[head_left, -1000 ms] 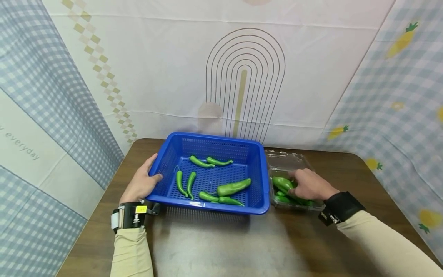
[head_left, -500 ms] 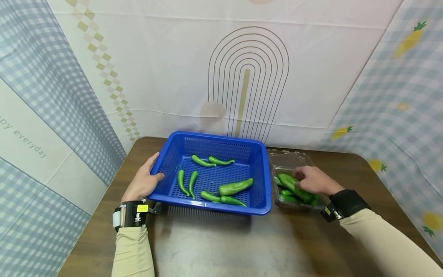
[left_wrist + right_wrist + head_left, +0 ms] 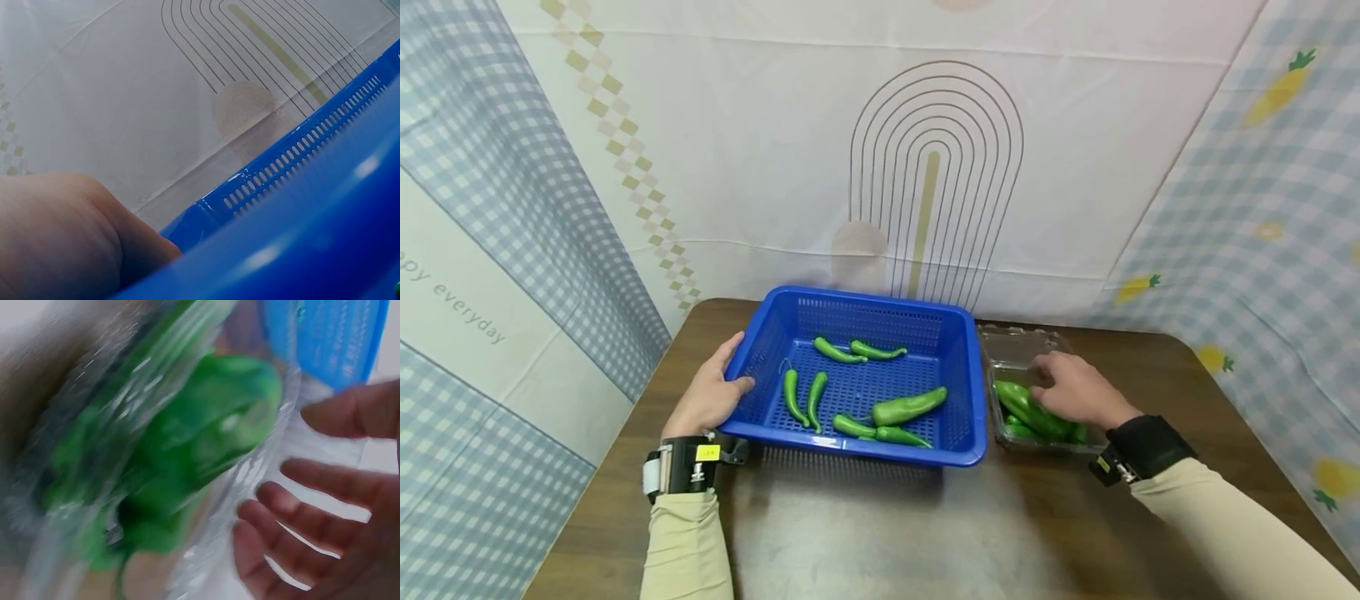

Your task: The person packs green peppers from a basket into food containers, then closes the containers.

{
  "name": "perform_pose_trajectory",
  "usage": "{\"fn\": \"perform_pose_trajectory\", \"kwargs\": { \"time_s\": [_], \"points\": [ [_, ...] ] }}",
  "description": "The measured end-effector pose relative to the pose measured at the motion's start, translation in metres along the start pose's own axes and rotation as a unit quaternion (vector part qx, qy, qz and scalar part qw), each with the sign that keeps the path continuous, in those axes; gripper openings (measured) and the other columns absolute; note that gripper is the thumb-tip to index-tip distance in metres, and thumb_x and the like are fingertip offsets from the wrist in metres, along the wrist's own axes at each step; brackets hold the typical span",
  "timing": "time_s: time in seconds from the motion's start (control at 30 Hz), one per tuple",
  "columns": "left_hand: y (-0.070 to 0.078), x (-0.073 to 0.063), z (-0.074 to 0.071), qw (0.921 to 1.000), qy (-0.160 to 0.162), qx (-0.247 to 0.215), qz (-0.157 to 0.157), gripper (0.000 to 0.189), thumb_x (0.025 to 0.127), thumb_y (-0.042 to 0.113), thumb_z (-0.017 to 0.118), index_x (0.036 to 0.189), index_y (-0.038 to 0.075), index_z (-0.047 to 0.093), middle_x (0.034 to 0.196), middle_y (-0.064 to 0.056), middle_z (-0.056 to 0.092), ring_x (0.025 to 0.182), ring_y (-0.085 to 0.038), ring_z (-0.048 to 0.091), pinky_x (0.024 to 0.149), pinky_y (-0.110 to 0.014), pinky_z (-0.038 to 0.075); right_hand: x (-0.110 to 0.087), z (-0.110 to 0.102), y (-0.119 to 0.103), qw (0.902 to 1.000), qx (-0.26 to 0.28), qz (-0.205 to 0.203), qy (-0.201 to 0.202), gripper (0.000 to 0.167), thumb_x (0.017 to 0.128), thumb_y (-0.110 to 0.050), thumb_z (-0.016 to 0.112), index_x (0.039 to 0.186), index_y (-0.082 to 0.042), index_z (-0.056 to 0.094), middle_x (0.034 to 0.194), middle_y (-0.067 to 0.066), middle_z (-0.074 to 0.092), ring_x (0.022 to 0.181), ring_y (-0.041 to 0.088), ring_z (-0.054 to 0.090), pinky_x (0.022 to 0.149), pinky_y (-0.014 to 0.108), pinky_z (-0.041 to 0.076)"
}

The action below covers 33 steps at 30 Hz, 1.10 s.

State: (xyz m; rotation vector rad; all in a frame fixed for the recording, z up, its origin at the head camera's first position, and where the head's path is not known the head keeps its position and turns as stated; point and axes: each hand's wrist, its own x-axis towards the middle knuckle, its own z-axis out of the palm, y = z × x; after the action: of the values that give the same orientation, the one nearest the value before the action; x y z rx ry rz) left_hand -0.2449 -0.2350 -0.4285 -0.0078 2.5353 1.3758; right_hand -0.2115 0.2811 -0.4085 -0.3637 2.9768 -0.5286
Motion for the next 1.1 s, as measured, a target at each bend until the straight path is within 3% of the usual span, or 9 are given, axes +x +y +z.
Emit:
{"fn": "perform_pose_trajectory", "kwargs": {
  "time_s": [0.13, 0.2, 0.4, 0.53, 0.67, 0.77, 0.8, 0.9, 1.1],
  "points": [
    [-0.004, -0.002, -0.003, 1.0000, 0.003, -0.003, -0.006, 0.080, 0.105, 0.012, 0.049, 0.170, 0.025, 0.004, 0.171, -0.028, 0.020, 0.146, -0.050, 0.036, 0.114, -0.072, 0.034, 0.014, 0.003, -0.043, 0.9917, -0.011, -0.099, 0.081, 0.024, 0.089, -0.006, 0.070, 0.112, 0.000, 0.074, 0.103, 0.015, 0.075, 0.090, 0.026, 0.070, 0.079, 0.047, 0.058],
    [-0.005, -0.003, -0.005, 1.0000, 0.005, -0.001, -0.008, 0.080, 0.105, 0.012, 0.049, 0.170, 0.025, 0.004, 0.171, -0.028, 0.020, 0.146, -0.050, 0.036, 0.113, -0.071, 0.034, 0.024, 0.005, -0.071, 0.9844, -0.017, -0.151, 0.090, 0.021, 0.089, -0.006, 0.072, 0.110, -0.002, 0.075, 0.101, 0.012, 0.074, 0.086, 0.021, 0.069, 0.077, 0.042, 0.058],
    [-0.009, -0.004, -0.004, 0.9999, 0.006, -0.002, -0.013, 0.080, 0.105, 0.011, 0.049, 0.170, 0.026, 0.004, 0.171, -0.027, 0.021, 0.145, -0.050, 0.038, 0.113, -0.070, 0.037, 0.062, 0.011, -0.140, 0.9685, -0.074, -0.236, -0.026, 0.027, 0.091, -0.005, 0.070, 0.117, -0.005, 0.075, 0.113, 0.012, 0.075, 0.104, 0.025, 0.071, 0.090, 0.045, 0.058],
    [-0.008, -0.003, -0.002, 0.9999, 0.006, -0.009, -0.011, 0.080, 0.104, 0.010, 0.049, 0.170, 0.025, 0.006, 0.171, -0.026, 0.022, 0.146, -0.049, 0.038, 0.114, -0.069, 0.036, 0.096, 0.015, -0.165, 0.9619, -0.113, -0.230, -0.094, 0.031, 0.089, 0.000, 0.064, 0.118, -0.006, 0.075, 0.118, 0.012, 0.076, 0.108, 0.027, 0.072, 0.095, 0.044, 0.058],
    [-0.007, 0.001, 0.000, 0.9999, 0.009, -0.014, 0.001, 0.079, 0.104, 0.010, 0.049, 0.170, 0.024, 0.008, 0.171, -0.025, 0.024, 0.146, -0.048, 0.039, 0.116, -0.068, 0.035, 0.127, 0.024, -0.179, 0.9661, -0.120, -0.189, -0.129, 0.036, 0.090, 0.007, 0.057, 0.120, -0.004, 0.074, 0.116, 0.012, 0.075, 0.100, 0.025, 0.070, 0.092, 0.042, 0.059],
    [-0.005, 0.003, 0.001, 0.9997, 0.012, -0.018, 0.012, 0.079, 0.103, 0.009, 0.049, 0.170, 0.023, 0.009, 0.171, -0.024, 0.024, 0.146, -0.046, 0.039, 0.116, -0.066, 0.035, 0.144, 0.039, -0.182, 0.9707, -0.117, -0.152, -0.145, 0.044, 0.094, 0.008, 0.054, 0.133, -0.003, 0.068, 0.129, 0.016, 0.072, 0.113, 0.029, 0.070, 0.100, 0.043, 0.056],
    [-0.005, 0.004, 0.001, 0.9996, 0.013, -0.020, 0.013, 0.079, 0.103, 0.009, 0.050, 0.170, 0.023, 0.010, 0.171, -0.024, 0.025, 0.146, -0.045, 0.040, 0.116, -0.065, 0.036, 0.149, 0.045, -0.183, 0.9718, -0.120, -0.142, -0.145, 0.048, 0.095, 0.007, 0.054, 0.141, -0.003, 0.064, 0.140, 0.017, 0.068, 0.123, 0.031, 0.067, 0.106, 0.044, 0.054],
    [-0.003, 0.005, 0.003, 0.9995, 0.013, -0.025, 0.013, 0.079, 0.103, 0.009, 0.050, 0.170, 0.023, 0.010, 0.170, -0.024, 0.027, 0.143, -0.044, 0.043, 0.115, -0.064, 0.038, 0.159, 0.062, -0.181, 0.9737, -0.130, -0.120, -0.143, 0.049, 0.098, 0.005, 0.055, 0.146, -0.006, 0.060, 0.146, 0.016, 0.064, 0.134, 0.032, 0.061, 0.111, 0.045, 0.050],
    [-0.003, 0.004, 0.003, 0.9995, 0.016, -0.027, 0.005, 0.079, 0.103, 0.009, 0.050, 0.170, 0.025, 0.011, 0.171, -0.022, 0.026, 0.142, -0.043, 0.042, 0.115, -0.064, 0.037, 0.173, 0.087, -0.173, 0.9722, -0.159, -0.146, -0.090, 0.046, 0.096, 0.005, 0.062, 0.139, -0.011, 0.067, 0.130, 0.012, 0.074, 0.120, 0.030, 0.069, 0.101, 0.044, 0.056]
  ]
}}
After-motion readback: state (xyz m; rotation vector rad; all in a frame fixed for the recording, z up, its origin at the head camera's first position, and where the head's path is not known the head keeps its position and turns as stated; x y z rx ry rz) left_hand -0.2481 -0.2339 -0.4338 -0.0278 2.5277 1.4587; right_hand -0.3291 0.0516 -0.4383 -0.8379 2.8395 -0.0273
